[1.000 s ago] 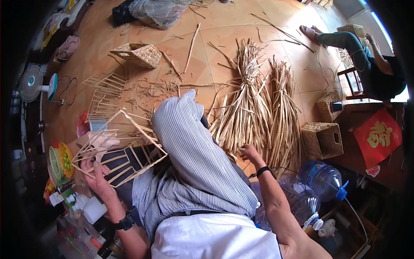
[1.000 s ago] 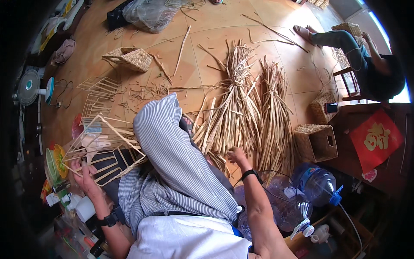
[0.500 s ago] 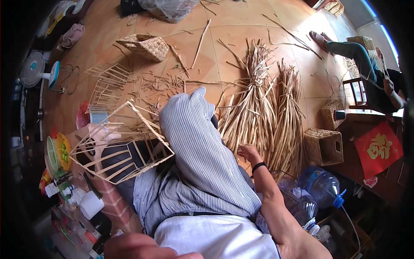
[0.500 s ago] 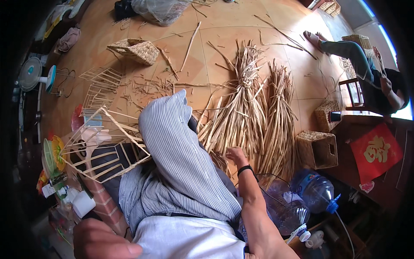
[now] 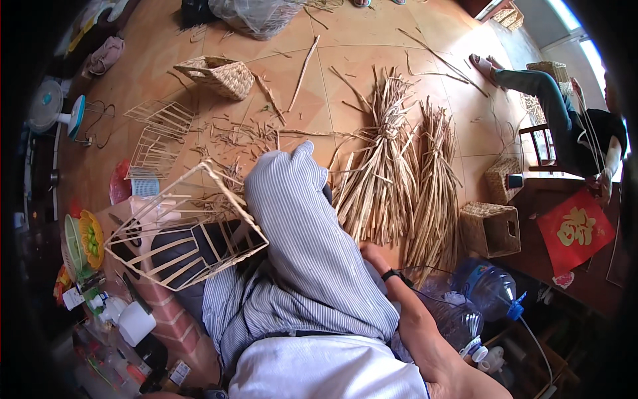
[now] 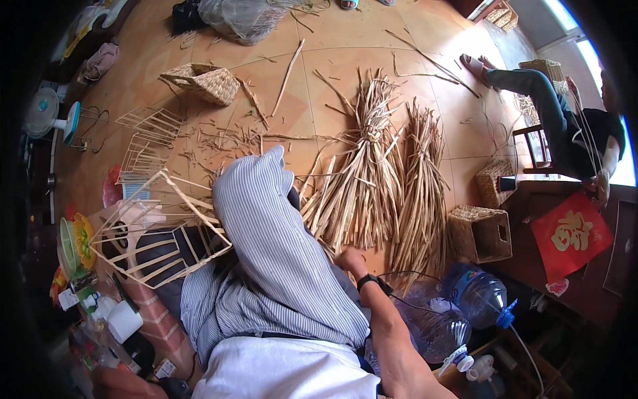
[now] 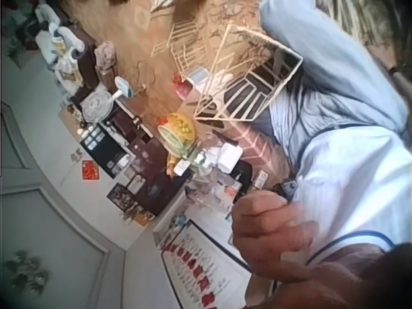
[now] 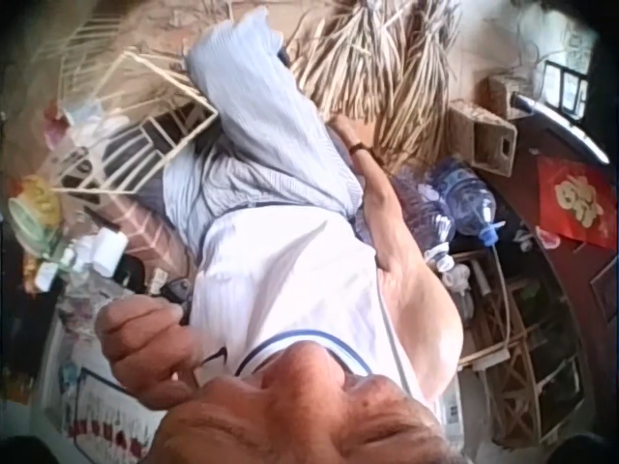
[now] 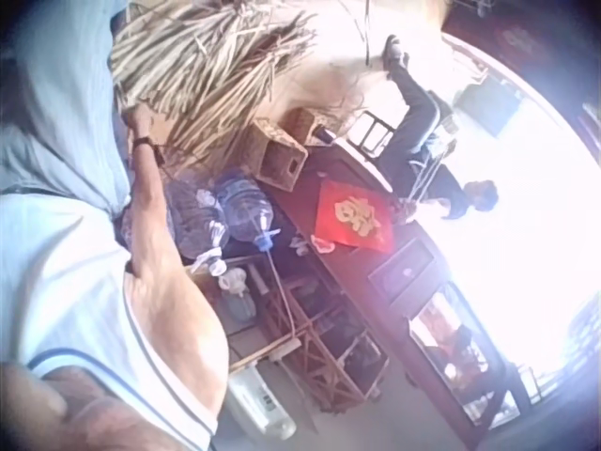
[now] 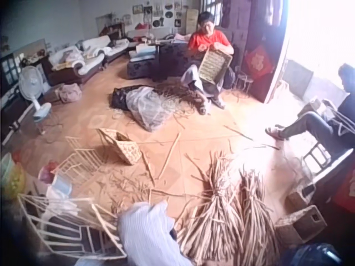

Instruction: Weaving a basket from straw and thin wood strips.

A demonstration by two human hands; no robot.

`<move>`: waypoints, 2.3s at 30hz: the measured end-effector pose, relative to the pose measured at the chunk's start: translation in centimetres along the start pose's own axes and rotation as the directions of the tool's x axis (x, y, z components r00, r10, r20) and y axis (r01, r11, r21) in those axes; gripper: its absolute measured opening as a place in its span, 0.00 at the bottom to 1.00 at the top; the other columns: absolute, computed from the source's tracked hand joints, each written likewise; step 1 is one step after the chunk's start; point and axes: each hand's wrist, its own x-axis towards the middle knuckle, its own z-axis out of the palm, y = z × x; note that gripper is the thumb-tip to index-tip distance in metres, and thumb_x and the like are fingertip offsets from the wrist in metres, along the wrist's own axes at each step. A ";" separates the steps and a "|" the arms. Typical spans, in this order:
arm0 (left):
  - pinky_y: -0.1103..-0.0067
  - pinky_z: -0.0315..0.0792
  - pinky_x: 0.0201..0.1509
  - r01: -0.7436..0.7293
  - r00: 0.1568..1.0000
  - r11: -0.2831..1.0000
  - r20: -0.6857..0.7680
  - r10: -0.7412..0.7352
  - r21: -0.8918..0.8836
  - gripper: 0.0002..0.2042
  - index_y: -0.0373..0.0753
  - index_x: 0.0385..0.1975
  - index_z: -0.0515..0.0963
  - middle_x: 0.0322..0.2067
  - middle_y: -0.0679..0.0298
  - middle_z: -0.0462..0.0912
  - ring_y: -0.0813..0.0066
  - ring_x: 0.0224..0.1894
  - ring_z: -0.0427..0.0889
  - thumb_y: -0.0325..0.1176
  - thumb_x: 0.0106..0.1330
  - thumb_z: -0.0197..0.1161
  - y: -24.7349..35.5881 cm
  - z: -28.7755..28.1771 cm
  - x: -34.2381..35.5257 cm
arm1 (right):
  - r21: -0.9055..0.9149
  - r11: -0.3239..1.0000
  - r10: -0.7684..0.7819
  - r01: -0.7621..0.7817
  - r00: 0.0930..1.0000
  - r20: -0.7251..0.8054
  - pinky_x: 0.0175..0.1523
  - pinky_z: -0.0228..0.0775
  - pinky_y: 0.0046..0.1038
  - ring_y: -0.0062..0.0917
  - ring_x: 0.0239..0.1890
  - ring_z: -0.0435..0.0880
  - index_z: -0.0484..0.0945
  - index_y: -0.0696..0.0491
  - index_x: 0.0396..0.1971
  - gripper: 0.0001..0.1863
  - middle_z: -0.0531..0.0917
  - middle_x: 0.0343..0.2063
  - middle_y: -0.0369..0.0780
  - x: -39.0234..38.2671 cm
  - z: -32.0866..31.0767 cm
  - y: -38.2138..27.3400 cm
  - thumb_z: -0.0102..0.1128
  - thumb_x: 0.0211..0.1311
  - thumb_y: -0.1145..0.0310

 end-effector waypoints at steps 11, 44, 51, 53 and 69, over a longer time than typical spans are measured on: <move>0.75 0.80 0.47 0.516 0.848 0.828 -0.007 -0.530 -0.222 0.24 0.32 0.58 0.80 0.45 0.57 0.87 0.72 0.34 0.84 0.17 0.59 0.68 -9.0 7.8 -6.1 | 0.130 0.991 -0.041 0.004 0.958 0.285 0.34 0.78 0.35 0.28 0.31 0.90 0.89 0.58 0.37 0.21 0.91 0.28 0.43 -5.2 -3.0 -2.9 0.57 0.73 0.54; 0.79 0.67 0.22 0.484 0.838 0.529 0.194 -0.511 -0.697 0.23 0.34 0.31 0.78 0.19 0.69 0.76 0.83 0.18 0.73 0.47 0.85 0.51 -11.8 13.2 -3.0 | 0.938 -0.186 -0.536 0.293 0.769 -0.347 0.34 0.67 0.24 0.22 0.25 0.73 0.72 0.51 0.31 0.24 0.73 0.23 0.33 -21.6 -25.6 -47.4 0.45 0.87 0.49; 0.70 0.78 0.29 0.453 0.887 0.827 0.073 -0.457 -0.334 0.19 0.33 0.29 0.75 0.18 0.60 0.80 0.68 0.21 0.84 0.39 0.83 0.53 -10.8 15.3 -6.2 | 0.871 -0.488 -0.453 0.056 0.837 -0.307 0.21 0.42 0.24 0.15 0.16 0.49 0.64 0.46 0.24 0.25 0.56 0.17 0.27 -15.3 -27.5 -44.0 0.45 0.87 0.51; 0.69 0.80 0.31 0.457 0.889 0.857 0.126 -0.440 -0.237 0.18 0.34 0.30 0.76 0.19 0.59 0.81 0.66 0.24 0.87 0.38 0.83 0.53 -10.4 14.7 -7.4 | 0.879 -0.468 -0.466 0.091 0.820 -0.332 0.20 0.42 0.25 0.15 0.15 0.49 0.66 0.47 0.24 0.24 0.56 0.16 0.27 -13.4 -27.9 -42.0 0.47 0.86 0.52; 0.73 0.73 0.28 0.679 0.733 0.597 0.341 -0.589 -0.428 0.21 0.34 0.33 0.75 0.19 0.64 0.78 0.73 0.20 0.79 0.44 0.85 0.47 -7.2 9.7 -14.8 | 0.929 -0.293 -0.381 0.225 0.864 -0.330 0.23 0.44 0.24 0.15 0.16 0.50 0.62 0.45 0.22 0.25 0.54 0.16 0.26 -14.8 -25.4 -43.8 0.50 0.85 0.52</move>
